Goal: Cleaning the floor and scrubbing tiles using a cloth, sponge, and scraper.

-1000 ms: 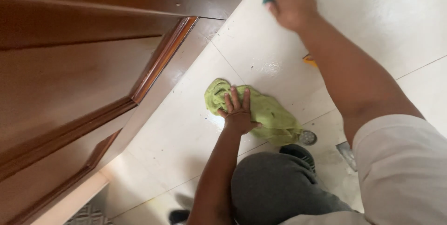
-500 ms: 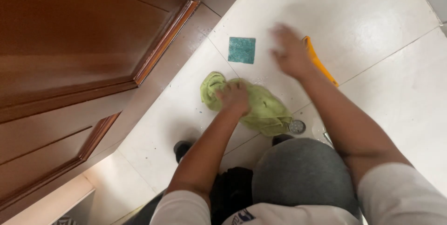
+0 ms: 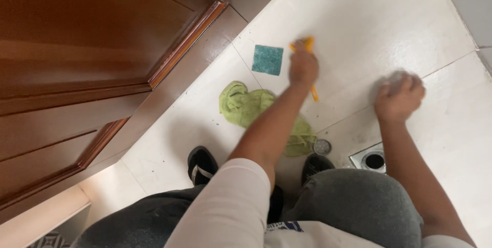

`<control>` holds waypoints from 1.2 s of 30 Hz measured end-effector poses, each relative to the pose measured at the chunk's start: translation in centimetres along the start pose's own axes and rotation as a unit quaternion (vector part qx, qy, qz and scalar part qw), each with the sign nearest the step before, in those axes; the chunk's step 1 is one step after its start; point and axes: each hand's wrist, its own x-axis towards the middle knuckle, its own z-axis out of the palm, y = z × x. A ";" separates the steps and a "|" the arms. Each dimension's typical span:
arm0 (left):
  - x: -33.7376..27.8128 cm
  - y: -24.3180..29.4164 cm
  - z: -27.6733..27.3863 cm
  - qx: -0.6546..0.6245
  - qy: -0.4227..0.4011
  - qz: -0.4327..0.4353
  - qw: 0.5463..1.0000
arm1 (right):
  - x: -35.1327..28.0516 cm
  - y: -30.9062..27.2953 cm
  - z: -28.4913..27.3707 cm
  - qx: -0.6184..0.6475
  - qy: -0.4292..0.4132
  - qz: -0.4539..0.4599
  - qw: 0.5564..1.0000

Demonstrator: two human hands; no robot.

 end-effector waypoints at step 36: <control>14.6 2.6 -6.9 0.130 -0.011 -0.162 0.978 | -1.0 3.3 2.6 -0.121 -0.027 0.073 0.990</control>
